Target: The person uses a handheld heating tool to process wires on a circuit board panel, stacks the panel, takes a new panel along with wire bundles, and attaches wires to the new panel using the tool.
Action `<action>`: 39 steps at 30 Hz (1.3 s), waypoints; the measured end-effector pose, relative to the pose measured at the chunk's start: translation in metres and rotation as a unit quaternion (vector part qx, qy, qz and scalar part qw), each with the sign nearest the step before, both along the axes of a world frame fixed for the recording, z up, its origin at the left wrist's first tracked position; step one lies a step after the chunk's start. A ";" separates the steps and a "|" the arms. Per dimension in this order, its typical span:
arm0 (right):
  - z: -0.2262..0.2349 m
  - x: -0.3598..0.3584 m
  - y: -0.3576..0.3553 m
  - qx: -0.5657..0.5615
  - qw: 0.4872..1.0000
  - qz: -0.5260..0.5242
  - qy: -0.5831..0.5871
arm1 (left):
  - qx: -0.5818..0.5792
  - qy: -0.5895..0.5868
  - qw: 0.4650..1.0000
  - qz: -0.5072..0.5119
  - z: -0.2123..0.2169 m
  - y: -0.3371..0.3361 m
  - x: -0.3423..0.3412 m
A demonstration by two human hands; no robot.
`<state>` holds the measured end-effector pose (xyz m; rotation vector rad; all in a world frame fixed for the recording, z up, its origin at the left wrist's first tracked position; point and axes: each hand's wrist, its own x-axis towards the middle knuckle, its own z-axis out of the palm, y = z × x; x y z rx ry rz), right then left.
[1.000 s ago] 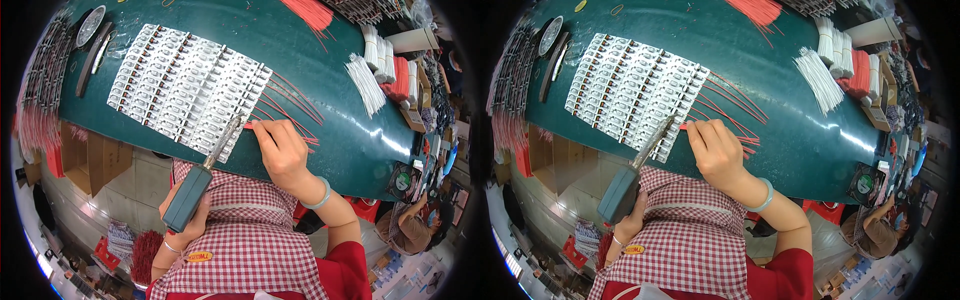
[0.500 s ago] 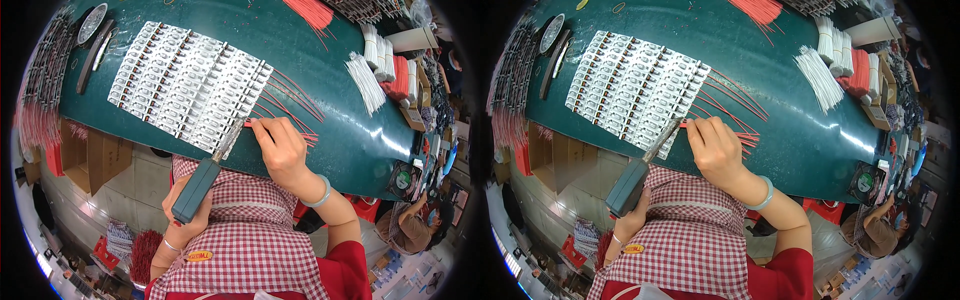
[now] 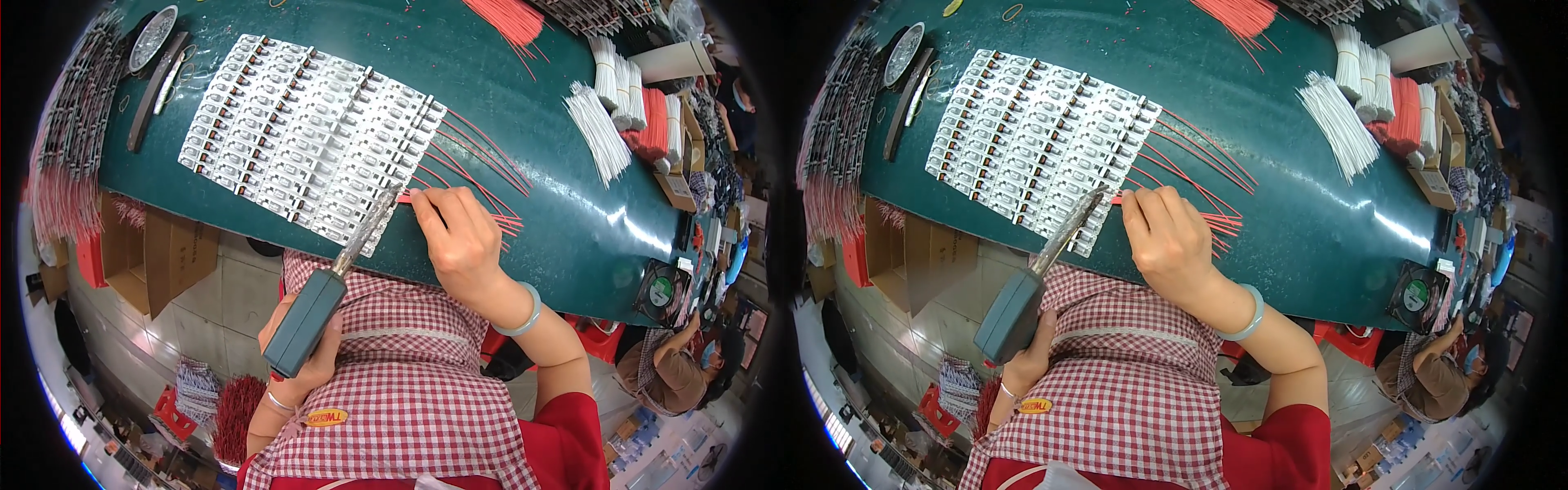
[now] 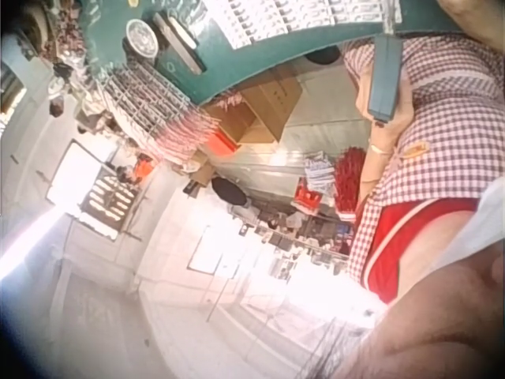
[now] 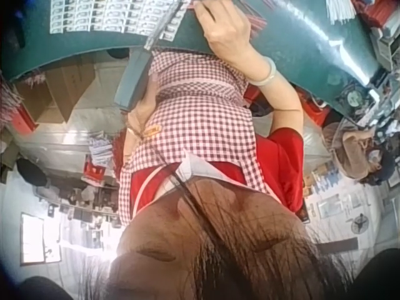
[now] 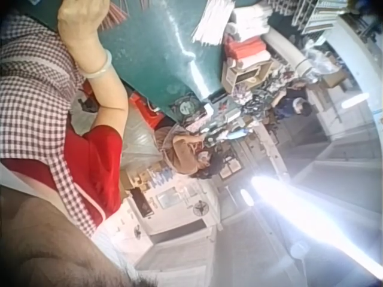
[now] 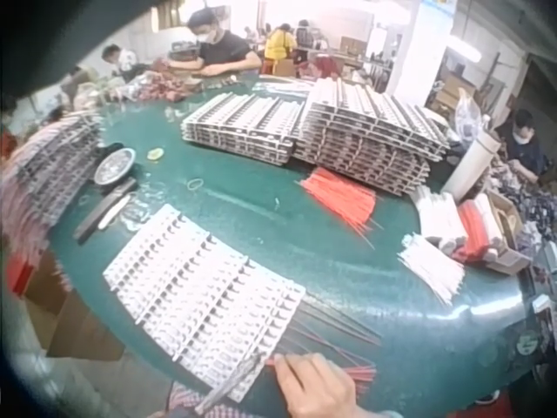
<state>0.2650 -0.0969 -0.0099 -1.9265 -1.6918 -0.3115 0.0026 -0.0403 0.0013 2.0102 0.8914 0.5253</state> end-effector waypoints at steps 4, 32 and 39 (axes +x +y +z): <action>-0.003 -0.001 -0.001 0.010 1.000 -0.002 0.002 | 0.003 -0.017 1.000 0.007 -0.001 -0.002 0.001; -0.001 -0.012 -0.006 0.006 1.000 0.009 0.016 | -0.010 -0.008 1.000 0.006 -0.010 -0.009 -0.011; -0.003 -0.013 -0.005 0.007 1.000 -0.002 0.011 | -0.020 0.011 1.000 0.012 -0.008 -0.009 -0.019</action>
